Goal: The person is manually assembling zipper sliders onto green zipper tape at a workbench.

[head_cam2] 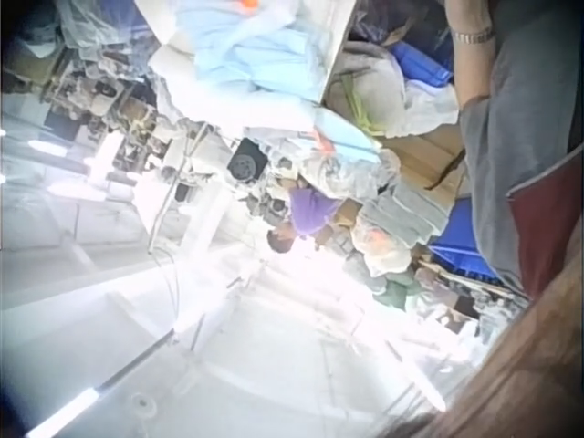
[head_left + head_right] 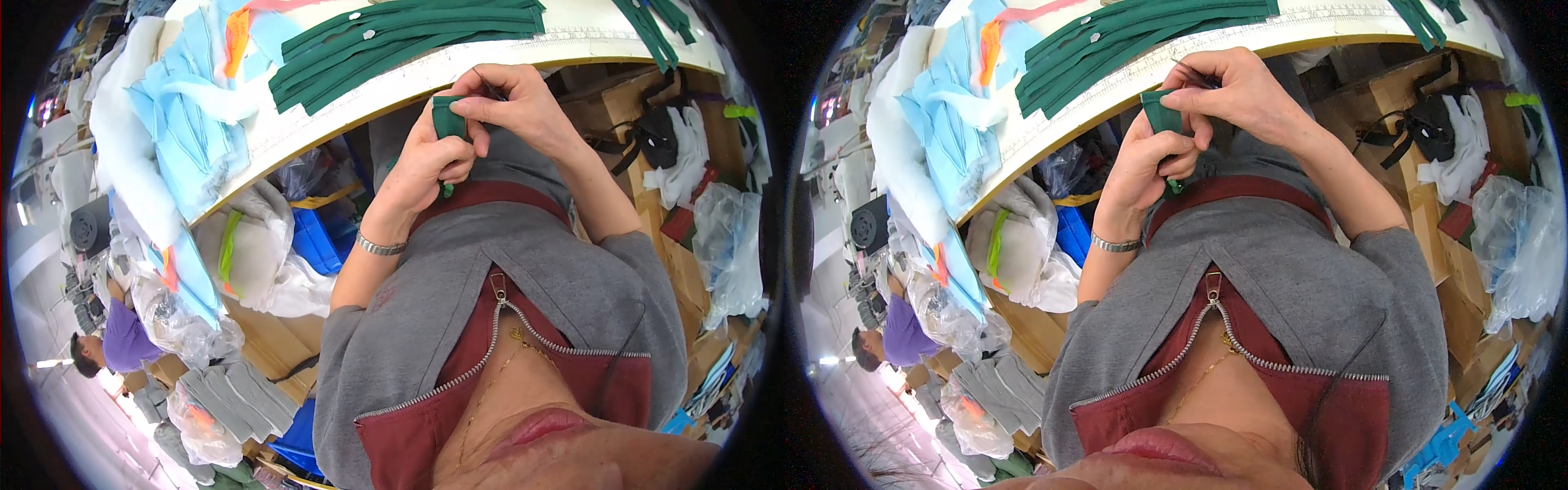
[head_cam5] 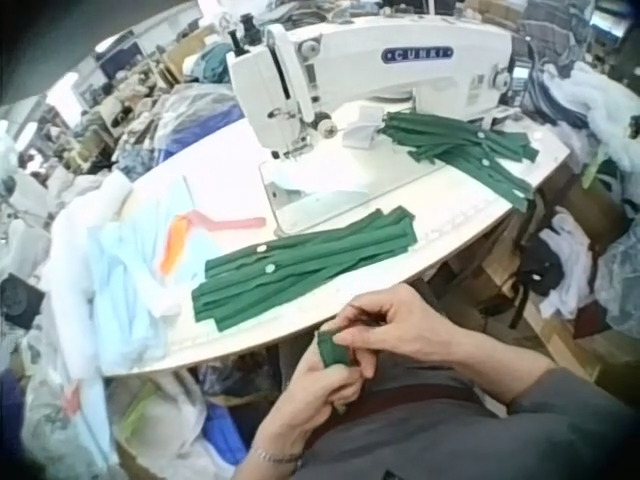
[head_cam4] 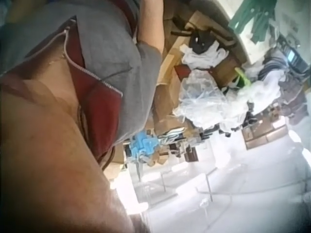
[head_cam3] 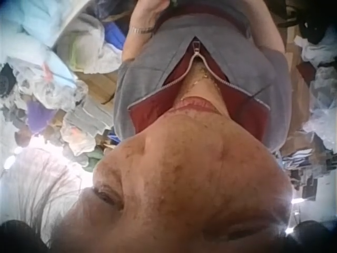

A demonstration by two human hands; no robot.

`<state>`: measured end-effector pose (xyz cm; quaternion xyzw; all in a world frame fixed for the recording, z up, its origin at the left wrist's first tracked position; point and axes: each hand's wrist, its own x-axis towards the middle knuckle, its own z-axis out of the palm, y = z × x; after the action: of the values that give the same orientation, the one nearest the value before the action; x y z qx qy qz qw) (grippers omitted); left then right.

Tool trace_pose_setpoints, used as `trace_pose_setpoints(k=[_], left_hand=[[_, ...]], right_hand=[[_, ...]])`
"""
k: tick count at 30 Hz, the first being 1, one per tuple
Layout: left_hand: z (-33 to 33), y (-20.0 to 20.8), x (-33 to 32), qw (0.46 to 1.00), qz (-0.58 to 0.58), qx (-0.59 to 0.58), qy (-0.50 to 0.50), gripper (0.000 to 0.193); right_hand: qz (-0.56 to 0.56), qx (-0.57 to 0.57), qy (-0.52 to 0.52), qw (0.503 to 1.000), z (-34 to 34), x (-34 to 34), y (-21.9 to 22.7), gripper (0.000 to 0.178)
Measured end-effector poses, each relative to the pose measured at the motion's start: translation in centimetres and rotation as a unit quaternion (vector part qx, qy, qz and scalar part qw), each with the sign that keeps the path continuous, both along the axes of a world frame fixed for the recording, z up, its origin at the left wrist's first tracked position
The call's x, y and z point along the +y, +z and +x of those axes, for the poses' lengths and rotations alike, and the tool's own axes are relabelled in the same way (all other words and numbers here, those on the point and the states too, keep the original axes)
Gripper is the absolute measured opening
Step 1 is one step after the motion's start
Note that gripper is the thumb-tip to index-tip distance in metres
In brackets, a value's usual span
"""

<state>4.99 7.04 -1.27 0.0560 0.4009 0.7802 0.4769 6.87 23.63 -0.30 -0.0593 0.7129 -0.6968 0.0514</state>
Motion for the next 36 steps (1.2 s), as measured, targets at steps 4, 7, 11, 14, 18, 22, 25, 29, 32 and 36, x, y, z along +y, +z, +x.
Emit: trace_pose_setpoints(k=[4, 7, 11, 14, 18, 22, 25, 29, 32, 36], left_hand=[[0.8, 0.0, 0.5, 0.997, -0.017, 0.036, 0.073, 0.028], [0.8, -1.1, 0.5, 0.983, -0.052, 0.116, 0.131, 0.020], [0.8, -1.1, 0.8, 0.939, -0.102, 0.220, 0.244, 0.012], [0.7, -0.2, 0.9, 0.897, -0.136, 0.293, 0.303, 0.012], [0.8, 0.0, 1.5, 0.910, -0.120, 0.246, 0.312, 0.012], [0.5, -0.4, 0.8, 0.921, -0.134, 0.234, 0.281, 0.012], [-0.1, -1.1, 0.2, 0.904, -0.135, 0.322, 0.248, 0.010], [-0.3, -0.5, 0.2, 0.892, -0.147, 0.335, 0.266, 0.012], [-0.3, -0.4, 0.1, 0.901, -0.133, 0.323, 0.258, 0.014], [-0.3, -0.2, -0.1, 0.921, -0.120, 0.290, 0.232, 0.013]], right_hand=[[-0.073, -0.061, -0.011, 0.995, 0.4, 0.4, -0.4, 0.012], [-0.073, -0.066, -0.033, 0.995, 0.6, 0.6, -0.8, 0.014], [-0.035, -0.024, -0.060, 0.997, 1.1, 0.4, -0.9, 0.020], [-0.078, 0.006, -0.128, 0.989, 2.1, -0.8, -0.6, 0.023], [-0.067, 0.036, -0.152, 0.985, 2.9, -2.1, -0.9, 0.031], [0.140, 0.143, -0.174, 0.964, 2.9, -1.7, -1.4, 0.032], [0.179, 0.138, -0.157, 0.961, 3.0, -1.2, -1.3, 0.026], [-0.014, 0.002, -0.107, 0.994, 3.1, -0.4, -1.7, 0.017], [-0.057, -0.026, -0.082, 0.995, 3.2, -0.3, -1.5, 0.017], [-0.052, -0.061, -0.070, 0.994, 3.4, -0.1, -1.6, 0.019]])
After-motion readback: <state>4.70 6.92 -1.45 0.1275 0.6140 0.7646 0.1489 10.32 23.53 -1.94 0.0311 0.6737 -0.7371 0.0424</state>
